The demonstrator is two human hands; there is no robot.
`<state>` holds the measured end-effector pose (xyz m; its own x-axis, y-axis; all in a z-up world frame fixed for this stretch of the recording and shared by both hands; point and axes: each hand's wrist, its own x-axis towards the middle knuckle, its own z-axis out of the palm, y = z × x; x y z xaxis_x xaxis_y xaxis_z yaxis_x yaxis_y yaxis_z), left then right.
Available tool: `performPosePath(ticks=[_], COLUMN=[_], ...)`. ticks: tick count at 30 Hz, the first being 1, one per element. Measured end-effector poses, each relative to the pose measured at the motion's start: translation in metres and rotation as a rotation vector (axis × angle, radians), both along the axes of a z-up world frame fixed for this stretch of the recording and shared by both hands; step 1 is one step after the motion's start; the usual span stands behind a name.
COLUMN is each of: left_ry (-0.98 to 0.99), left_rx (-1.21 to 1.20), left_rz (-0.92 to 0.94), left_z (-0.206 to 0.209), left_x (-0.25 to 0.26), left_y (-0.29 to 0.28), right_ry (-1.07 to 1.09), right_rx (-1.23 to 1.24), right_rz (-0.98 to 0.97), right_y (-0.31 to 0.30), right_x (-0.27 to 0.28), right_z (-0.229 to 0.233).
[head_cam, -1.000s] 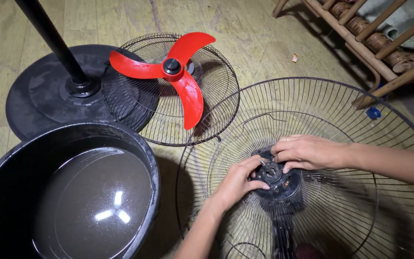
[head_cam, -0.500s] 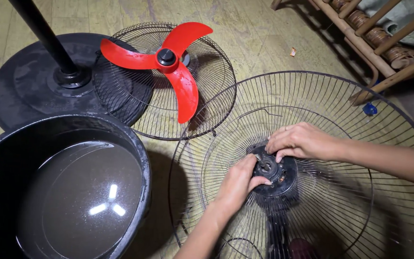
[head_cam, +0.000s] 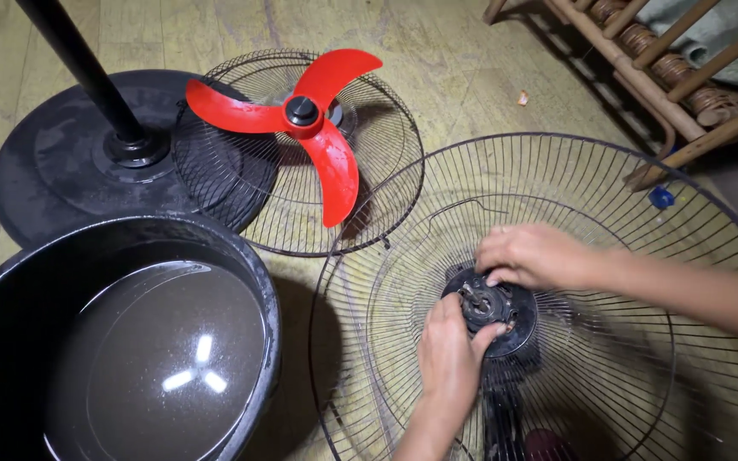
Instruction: The person removes the central hub cap and motor housing from a standing electric fan by unscrewing and pulling components apart. They then wash the removed hub cap in a basin of water.
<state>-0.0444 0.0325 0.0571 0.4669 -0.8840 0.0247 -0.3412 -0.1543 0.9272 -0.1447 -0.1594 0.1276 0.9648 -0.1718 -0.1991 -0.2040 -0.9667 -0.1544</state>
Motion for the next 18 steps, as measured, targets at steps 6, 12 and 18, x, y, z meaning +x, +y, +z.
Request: performPosePath(ticks=[6,12,18], left_ry=[0.194,-0.092,-0.205], left_rx=[-0.013,-0.051,-0.026], left_rz=[-0.048,-0.122,-0.155], left_z=[-0.008,-0.022,-0.029], left_x=[0.009,0.009,-0.002], left_y=[0.005,0.007,0.004], right_ry=[0.069,0.017,0.052], right_rx=[-0.033,-0.004,0.164], right_rz=[-0.289,-0.283,-0.161], right_y=[0.055,0.063,0.046], right_x=[-0.032,-0.029,-0.024], right_z=[-0.002,-0.009,-0.005])
